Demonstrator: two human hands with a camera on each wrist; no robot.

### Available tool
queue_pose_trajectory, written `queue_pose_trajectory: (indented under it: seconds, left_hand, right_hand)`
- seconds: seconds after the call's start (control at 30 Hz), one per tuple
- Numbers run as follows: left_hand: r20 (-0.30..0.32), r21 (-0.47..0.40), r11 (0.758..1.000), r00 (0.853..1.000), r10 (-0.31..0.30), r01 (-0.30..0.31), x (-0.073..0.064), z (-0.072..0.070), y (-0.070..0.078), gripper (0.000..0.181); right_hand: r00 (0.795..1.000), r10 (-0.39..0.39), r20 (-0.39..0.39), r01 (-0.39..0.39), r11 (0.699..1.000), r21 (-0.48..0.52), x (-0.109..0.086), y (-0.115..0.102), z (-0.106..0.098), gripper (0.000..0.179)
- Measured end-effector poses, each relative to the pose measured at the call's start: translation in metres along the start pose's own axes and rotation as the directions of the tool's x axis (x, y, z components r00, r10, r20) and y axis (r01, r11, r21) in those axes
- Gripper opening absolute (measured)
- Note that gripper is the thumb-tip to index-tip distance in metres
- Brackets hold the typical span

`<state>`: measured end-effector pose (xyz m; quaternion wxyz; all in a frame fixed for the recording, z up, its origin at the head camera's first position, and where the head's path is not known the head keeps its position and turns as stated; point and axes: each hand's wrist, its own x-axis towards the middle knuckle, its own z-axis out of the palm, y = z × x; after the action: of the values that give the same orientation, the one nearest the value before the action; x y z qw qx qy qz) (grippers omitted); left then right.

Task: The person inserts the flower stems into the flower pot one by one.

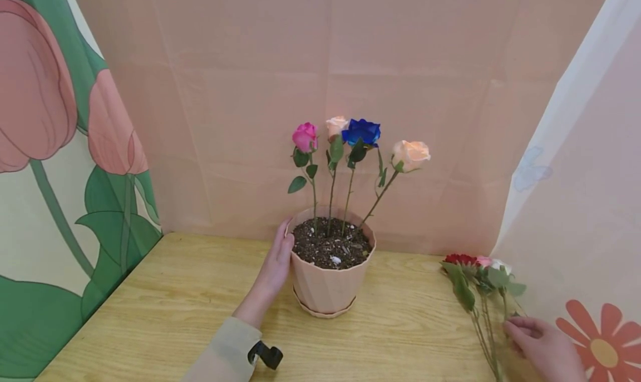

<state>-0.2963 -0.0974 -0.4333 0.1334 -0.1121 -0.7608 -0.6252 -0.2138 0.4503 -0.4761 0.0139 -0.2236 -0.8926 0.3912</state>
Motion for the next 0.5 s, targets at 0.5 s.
queue_pose_trajectory:
  seconds: [0.5]
  left_hand:
    - [0.006,-0.017,1.000,1.000,0.006,-0.006,0.000,0.000,0.000,0.057]
  right_hand:
    - [0.997,-0.031,-0.073,0.032,0.999,0.006,-0.010,-0.018,-0.005,0.078]
